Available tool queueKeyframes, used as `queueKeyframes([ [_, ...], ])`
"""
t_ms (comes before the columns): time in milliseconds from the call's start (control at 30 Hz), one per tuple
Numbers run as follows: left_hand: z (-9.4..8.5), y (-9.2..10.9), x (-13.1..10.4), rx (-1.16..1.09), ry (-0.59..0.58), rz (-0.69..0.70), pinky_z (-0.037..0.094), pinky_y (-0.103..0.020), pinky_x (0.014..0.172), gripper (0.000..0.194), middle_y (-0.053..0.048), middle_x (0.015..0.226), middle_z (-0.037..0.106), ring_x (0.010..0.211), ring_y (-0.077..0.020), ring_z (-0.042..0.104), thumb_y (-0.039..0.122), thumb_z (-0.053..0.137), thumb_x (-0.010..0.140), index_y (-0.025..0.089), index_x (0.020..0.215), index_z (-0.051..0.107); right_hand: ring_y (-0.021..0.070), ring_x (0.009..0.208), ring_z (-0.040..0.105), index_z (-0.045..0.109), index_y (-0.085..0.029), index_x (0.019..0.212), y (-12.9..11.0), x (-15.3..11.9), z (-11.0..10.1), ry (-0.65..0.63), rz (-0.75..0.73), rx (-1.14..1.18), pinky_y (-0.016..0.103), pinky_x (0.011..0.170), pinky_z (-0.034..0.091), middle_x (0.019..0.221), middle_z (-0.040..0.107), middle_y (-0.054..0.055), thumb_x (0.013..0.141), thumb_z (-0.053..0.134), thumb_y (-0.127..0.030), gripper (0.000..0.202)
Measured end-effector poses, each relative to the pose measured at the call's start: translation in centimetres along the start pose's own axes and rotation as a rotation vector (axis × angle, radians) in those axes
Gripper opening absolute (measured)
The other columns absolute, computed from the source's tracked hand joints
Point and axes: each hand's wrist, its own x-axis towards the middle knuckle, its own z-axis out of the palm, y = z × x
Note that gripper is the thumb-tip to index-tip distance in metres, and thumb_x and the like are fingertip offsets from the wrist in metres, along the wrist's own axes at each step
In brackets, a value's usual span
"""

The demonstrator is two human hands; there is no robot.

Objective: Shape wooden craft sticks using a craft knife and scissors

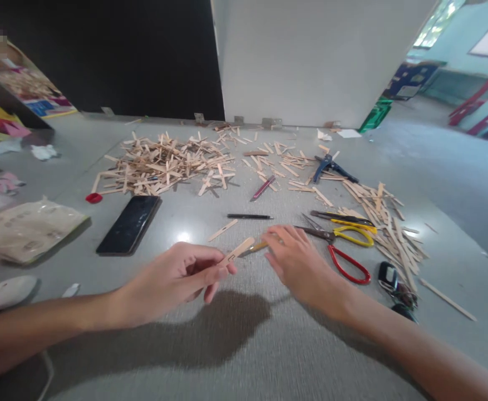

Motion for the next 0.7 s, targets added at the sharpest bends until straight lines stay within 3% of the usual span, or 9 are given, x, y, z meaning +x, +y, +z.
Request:
queueKeyframes([
  [67, 0.1, -0.2, 0.1, 0.017, -0.013, -0.005, 0.032, -0.023, 0.051, 0.040, 0.005, 0.057, 0.058, 0.051, -0.0100, 0.043, 0.050, 0.054, 0.105, 0.015, 0.094, 0.070, 0.0383, 0.110, 0.071, 0.072, -0.017, 0.111, 1.8, -1.6, -0.8, 0.031, 0.069, -0.064, 0.061, 0.096, 0.059, 0.120, 0.072, 0.021, 0.103, 0.045, -0.016, 0.029],
  [133, 0.1, -0.2, 0.0, 0.040, -0.009, 0.001, 0.033, -0.024, 0.053, 0.042, 0.007, 0.055, 0.054, 0.051, -0.0110, 0.044, 0.051, 0.049, 0.107, 0.015, 0.101, 0.070, 0.0375, 0.099, 0.073, 0.073, -0.019, 0.096, 4.4, -3.6, -1.5, -0.026, 0.162, -0.197, 0.059, 0.089, 0.061, 0.110, 0.072, 0.020, 0.102, 0.046, -0.023, 0.027],
  [200, 0.1, 0.0, 0.0, 0.064, 0.002, 0.009, 0.033, -0.025, 0.054, 0.041, 0.008, 0.055, 0.052, 0.051, -0.0116, 0.043, 0.050, 0.046, 0.108, 0.016, 0.103, 0.068, 0.0399, 0.096, 0.074, 0.073, -0.019, 0.095, 7.0, -5.6, -1.9, -0.144, 0.282, -0.227, 0.058, 0.087, 0.062, 0.105, 0.073, 0.021, 0.097, 0.053, -0.027, 0.022],
  [300, 0.1, 0.6, -0.1, 0.108, 0.021, 0.030, 0.037, -0.026, 0.057, 0.040, 0.007, 0.057, 0.052, 0.052, -0.0116, 0.043, 0.048, 0.042, 0.109, 0.018, 0.095, 0.064, 0.0417, 0.095, 0.078, 0.075, -0.016, 0.103, 9.4, -8.0, -2.3, -0.180, 0.343, -0.199, 0.055, 0.083, 0.065, 0.108, 0.076, 0.024, 0.091, 0.060, -0.031, 0.024],
  [400, 0.1, 1.7, -0.1, 0.138, 0.031, 0.067, 0.041, -0.026, 0.060, 0.040, 0.006, 0.058, 0.055, 0.053, -0.0114, 0.046, 0.045, 0.040, 0.111, 0.019, 0.091, 0.061, 0.0446, 0.115, 0.075, 0.072, -0.016, 0.122, 10.2, -9.0, -2.6, -0.131, 0.358, -0.162, 0.058, 0.098, 0.062, 0.127, 0.074, 0.025, 0.092, 0.061, -0.038, 0.039],
  [500, 0.2, 3.2, 0.4, 0.143, 0.025, 0.101, 0.039, -0.024, 0.056, 0.036, 0.007, 0.060, 0.056, 0.053, -0.0110, 0.045, 0.043, 0.041, 0.112, 0.018, 0.100, 0.063, 0.0458, 0.133, 0.066, 0.068, -0.018, 0.130, 10.8, -9.1, -2.9, -0.056, 0.388, -0.121, 0.061, 0.110, 0.055, 0.143, 0.067, 0.025, 0.094, 0.058, -0.042, 0.045],
  [567, 0.3, 4.1, 0.8, 0.129, 0.019, 0.122, 0.035, -0.023, 0.052, 0.034, 0.007, 0.060, 0.056, 0.053, -0.0107, 0.044, 0.041, 0.043, 0.112, 0.017, 0.105, 0.065, 0.0448, 0.125, 0.070, 0.070, -0.018, 0.120, 11.2, -9.0, -3.2, -0.043, 0.409, -0.107, 0.060, 0.105, 0.057, 0.135, 0.071, 0.025, 0.093, 0.057, -0.040, 0.038],
  [700, 0.6, 5.3, 1.2, 0.087, 0.006, 0.187, 0.032, -0.021, 0.049, 0.033, 0.008, 0.058, 0.052, 0.051, -0.0094, 0.040, 0.037, 0.042, 0.113, 0.015, 0.105, 0.065, 0.0372, 0.088, 0.077, 0.066, -0.024, 0.087, 11.1, -8.9, -3.3, -0.027, 0.430, -0.103, 0.049, 0.081, 0.062, 0.094, 0.077, 0.018, 0.083, 0.059, -0.032, 0.012],
])
